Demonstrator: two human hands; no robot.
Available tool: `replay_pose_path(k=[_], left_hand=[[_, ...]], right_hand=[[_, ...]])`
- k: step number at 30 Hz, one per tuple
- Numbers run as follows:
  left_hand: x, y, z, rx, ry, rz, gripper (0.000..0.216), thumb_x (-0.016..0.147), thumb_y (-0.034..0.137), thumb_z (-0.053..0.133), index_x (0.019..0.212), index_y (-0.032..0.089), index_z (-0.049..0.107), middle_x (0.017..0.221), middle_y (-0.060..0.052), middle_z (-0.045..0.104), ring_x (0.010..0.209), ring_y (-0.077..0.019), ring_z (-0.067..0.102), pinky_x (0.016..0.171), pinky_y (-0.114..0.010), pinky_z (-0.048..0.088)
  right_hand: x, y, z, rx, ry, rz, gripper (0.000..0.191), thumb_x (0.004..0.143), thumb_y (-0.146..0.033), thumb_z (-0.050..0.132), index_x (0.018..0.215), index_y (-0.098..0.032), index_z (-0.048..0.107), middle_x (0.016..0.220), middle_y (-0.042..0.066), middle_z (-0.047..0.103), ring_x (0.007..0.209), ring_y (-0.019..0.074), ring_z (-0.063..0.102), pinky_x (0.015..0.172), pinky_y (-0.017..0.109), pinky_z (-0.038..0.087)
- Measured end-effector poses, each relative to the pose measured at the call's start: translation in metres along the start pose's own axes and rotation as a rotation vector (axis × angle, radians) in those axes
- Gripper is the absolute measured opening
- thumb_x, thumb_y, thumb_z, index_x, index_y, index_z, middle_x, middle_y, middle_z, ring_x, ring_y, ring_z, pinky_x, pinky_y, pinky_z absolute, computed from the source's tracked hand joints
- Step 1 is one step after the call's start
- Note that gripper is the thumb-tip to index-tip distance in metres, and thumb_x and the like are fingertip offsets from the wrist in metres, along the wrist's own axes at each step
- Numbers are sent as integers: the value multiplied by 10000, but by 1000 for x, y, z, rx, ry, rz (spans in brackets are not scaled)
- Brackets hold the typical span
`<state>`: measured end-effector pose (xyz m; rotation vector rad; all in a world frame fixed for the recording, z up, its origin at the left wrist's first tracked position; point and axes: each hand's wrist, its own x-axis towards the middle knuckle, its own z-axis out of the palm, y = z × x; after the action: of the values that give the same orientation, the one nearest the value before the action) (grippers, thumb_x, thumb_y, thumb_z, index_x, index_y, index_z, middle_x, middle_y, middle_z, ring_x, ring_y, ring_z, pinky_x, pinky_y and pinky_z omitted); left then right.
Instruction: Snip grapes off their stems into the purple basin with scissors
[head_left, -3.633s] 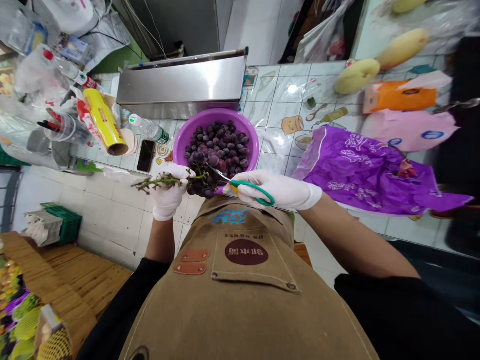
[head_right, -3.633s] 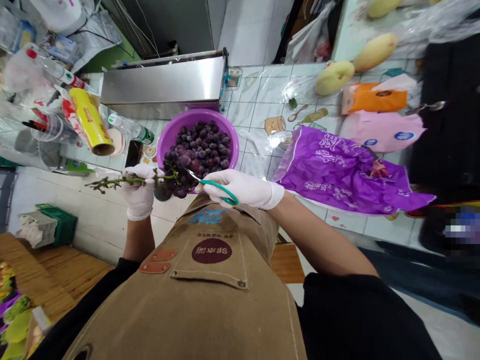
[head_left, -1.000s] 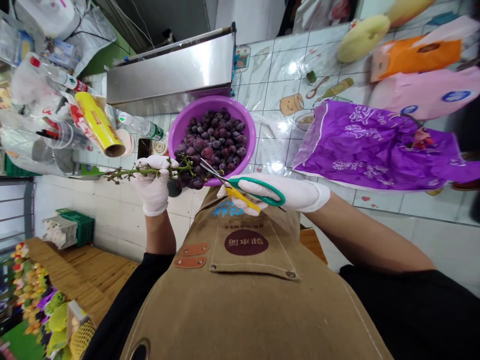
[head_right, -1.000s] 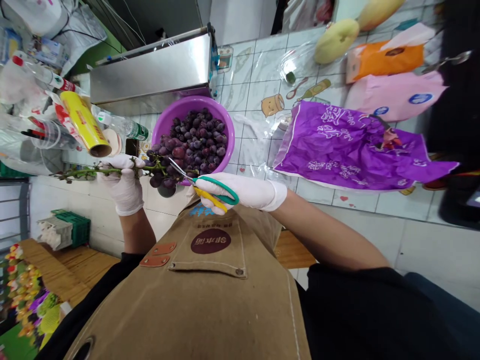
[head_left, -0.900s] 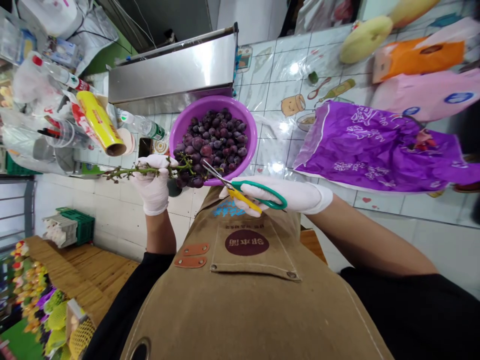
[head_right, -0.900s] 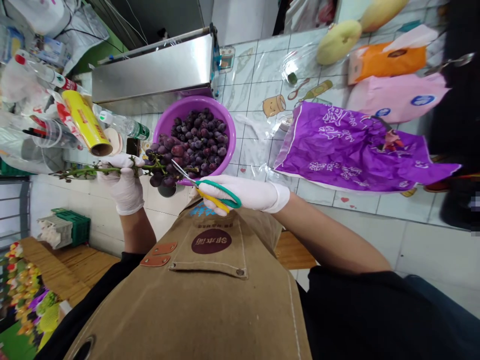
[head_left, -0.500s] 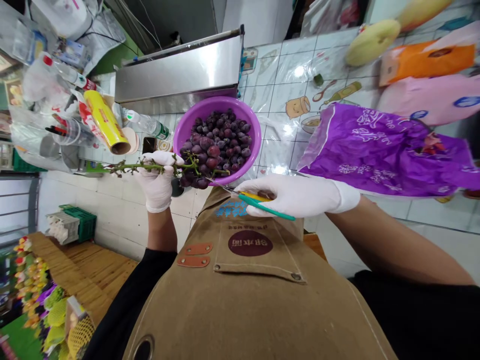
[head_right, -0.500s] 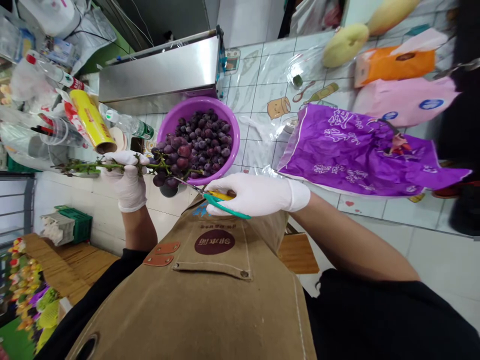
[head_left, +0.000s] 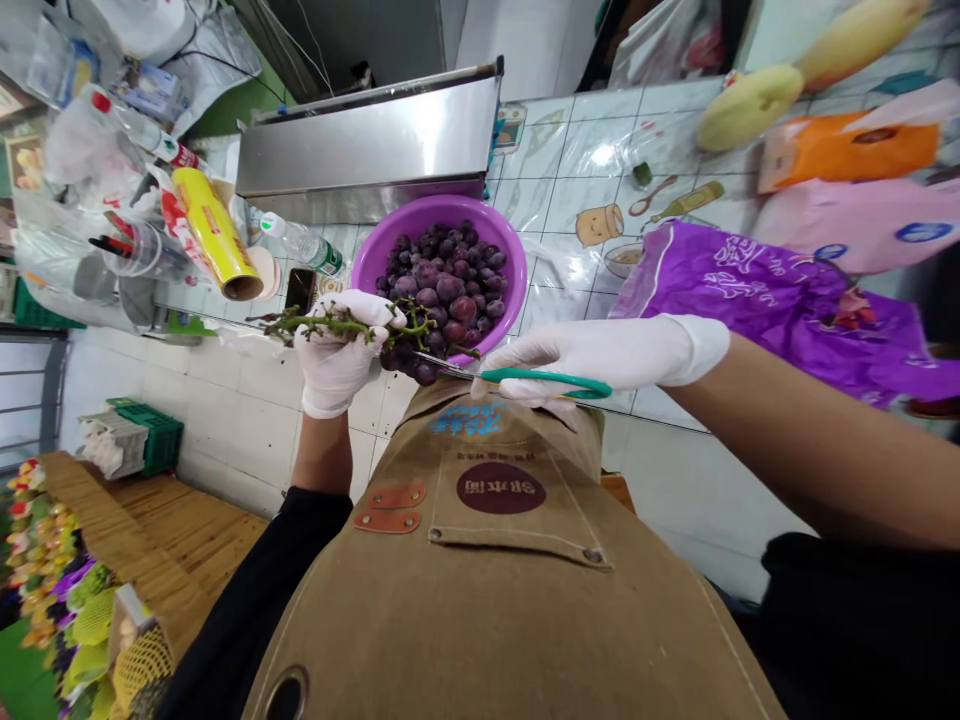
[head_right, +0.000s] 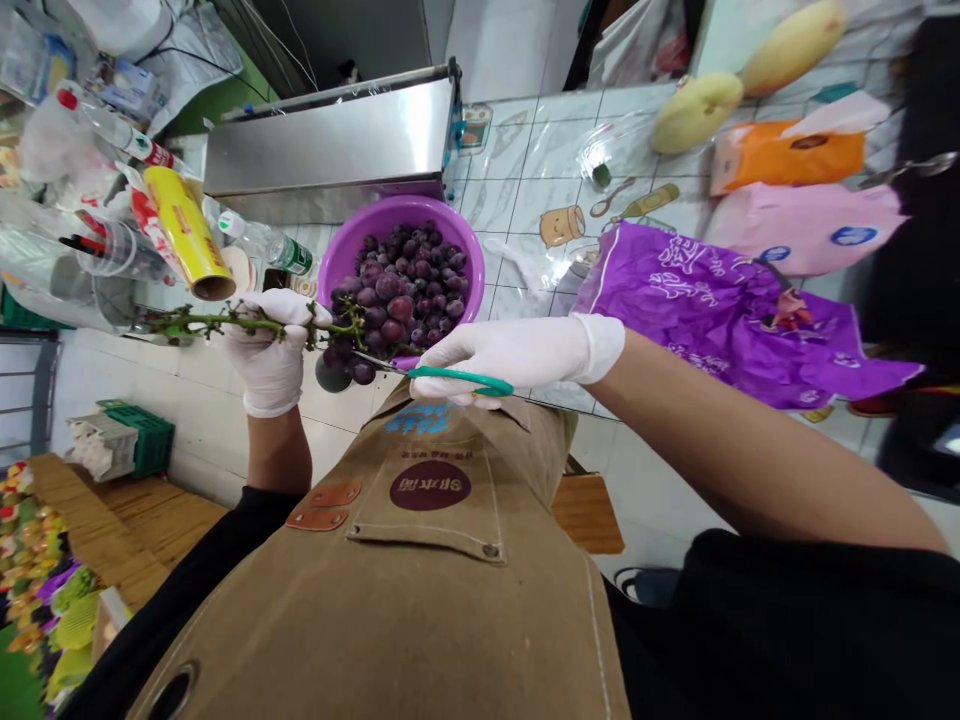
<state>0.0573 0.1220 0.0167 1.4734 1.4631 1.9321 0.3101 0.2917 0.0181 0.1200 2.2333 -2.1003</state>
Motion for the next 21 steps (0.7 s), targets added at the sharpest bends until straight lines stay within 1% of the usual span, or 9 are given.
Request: replay_pose_path(k=[3,5,7,10,14,17,21], left_hand=[[4,0,7,11,-26,-7,326,905,505,943,916,233,764,827,-1,721,784,-195,801,781,-366,719],[7,-2,11,31,-14,4,301,925,491,929,918,230,778,844,-4,753,784,-187,809,760,-340,713],[9,-7,15,40,8,25,263,937,454,927,925,228,792,862,-3,782,784,-174,817,749,-310,706],[15,-16,20,36,8,57,186,960,393,913,961,236,813,890,3,811,801,-162,830,765,-288,706],[24,-31,25,35,-48,80,165,967,385,906,971,247,817,918,4,822,821,-161,836,792,-291,712],[33,-46,27,38,-67,84,140,973,367,901,1001,254,822,940,1,826,847,-155,834,809,-281,702],[48,-70,28,24,-119,87,125,1011,372,858,1042,257,821,970,-6,822,887,-155,831,851,-289,694]], right_hand=[[0,-2,3,96,-126,49,535,976,-754,760,977,-221,809,729,8,637,663,158,566,566,278,467],[0,-1,7,166,-165,88,573,998,-773,720,967,-202,757,734,2,614,636,140,537,556,275,447],[0,2,11,226,-176,119,627,1006,-811,678,913,-191,688,729,-4,597,619,125,512,563,273,433],[1,5,14,277,-128,129,687,998,-860,637,841,-192,614,678,-18,574,595,112,478,574,274,407],[5,4,11,322,-55,180,697,957,-865,691,781,-200,579,631,-32,554,543,97,442,535,273,350],[10,4,5,276,-18,200,685,939,-810,755,693,-212,530,545,-43,527,502,86,410,520,268,314],[21,8,-5,189,102,233,591,914,-709,812,704,-212,572,516,-63,513,501,88,390,531,269,294]])
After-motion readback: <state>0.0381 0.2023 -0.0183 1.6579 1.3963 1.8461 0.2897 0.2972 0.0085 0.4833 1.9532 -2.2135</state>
